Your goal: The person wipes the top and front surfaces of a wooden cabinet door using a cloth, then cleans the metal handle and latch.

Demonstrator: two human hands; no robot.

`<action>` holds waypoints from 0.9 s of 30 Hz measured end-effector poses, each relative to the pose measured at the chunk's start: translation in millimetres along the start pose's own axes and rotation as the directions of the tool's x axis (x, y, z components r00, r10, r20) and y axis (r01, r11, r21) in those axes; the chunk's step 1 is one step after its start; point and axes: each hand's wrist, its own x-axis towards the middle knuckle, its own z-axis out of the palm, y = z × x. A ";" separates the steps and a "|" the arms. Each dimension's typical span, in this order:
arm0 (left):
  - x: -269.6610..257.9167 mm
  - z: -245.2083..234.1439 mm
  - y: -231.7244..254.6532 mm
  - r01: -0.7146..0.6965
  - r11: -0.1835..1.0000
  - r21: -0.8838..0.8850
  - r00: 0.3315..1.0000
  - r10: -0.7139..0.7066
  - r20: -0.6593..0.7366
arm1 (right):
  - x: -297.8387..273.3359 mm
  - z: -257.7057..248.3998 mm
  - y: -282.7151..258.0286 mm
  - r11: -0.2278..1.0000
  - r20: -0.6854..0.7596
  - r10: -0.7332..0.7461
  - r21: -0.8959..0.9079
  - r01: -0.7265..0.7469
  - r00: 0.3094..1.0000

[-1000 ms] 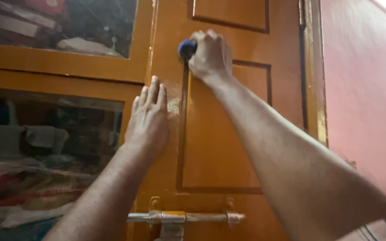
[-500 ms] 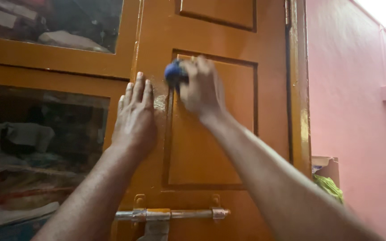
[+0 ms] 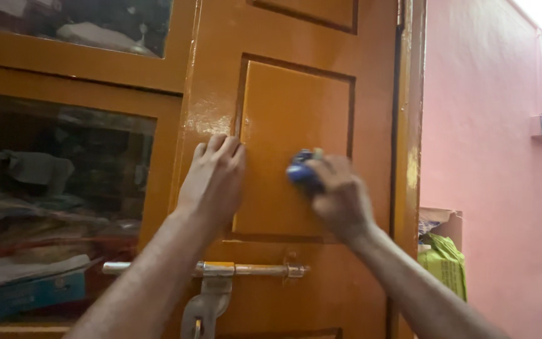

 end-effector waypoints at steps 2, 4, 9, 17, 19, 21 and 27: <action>0.5 -9.0 -2.8 0.006 0.995 -0.102 1.000 -0.006 0.008 | -8.2 -0.5 9.6 0.993 0.043 0.104 -0.051 -0.102 0.994; -1.3 -14.8 -6.7 0.031 0.956 -0.292 0.999 -0.023 0.033 | -13.2 5.3 5.2 0.972 -0.117 0.178 -0.136 -0.194 0.977; -16.9 -14.0 -0.5 -0.035 0.972 -0.231 0.997 0.017 -0.080 | 3.7 56.5 -68.8 0.994 -0.173 0.033 -0.098 -0.051 0.984; -16.9 -15.8 -9.1 0.039 0.950 -0.309 0.995 -0.011 0.094 | 84.6 37.1 6.6 0.987 -0.231 0.162 0.028 -0.160 0.959; -14.8 -13.3 -7.5 0.040 0.962 -0.271 0.997 -0.022 0.068 | 72.7 43.9 5.7 0.997 -0.274 0.075 0.050 -0.063 0.959; -23.0 -8.0 -12.1 -0.012 0.951 -0.308 1.000 0.003 -0.028 | 34.7 42.8 -4.8 0.990 -0.288 -0.072 0.097 0.104 0.955; -47.4 17.6 16.8 -0.015 0.927 -0.374 0.952 -0.101 -0.289 | -88.9 -7.5 -35.1 0.993 0.086 -0.059 0.108 0.049 0.995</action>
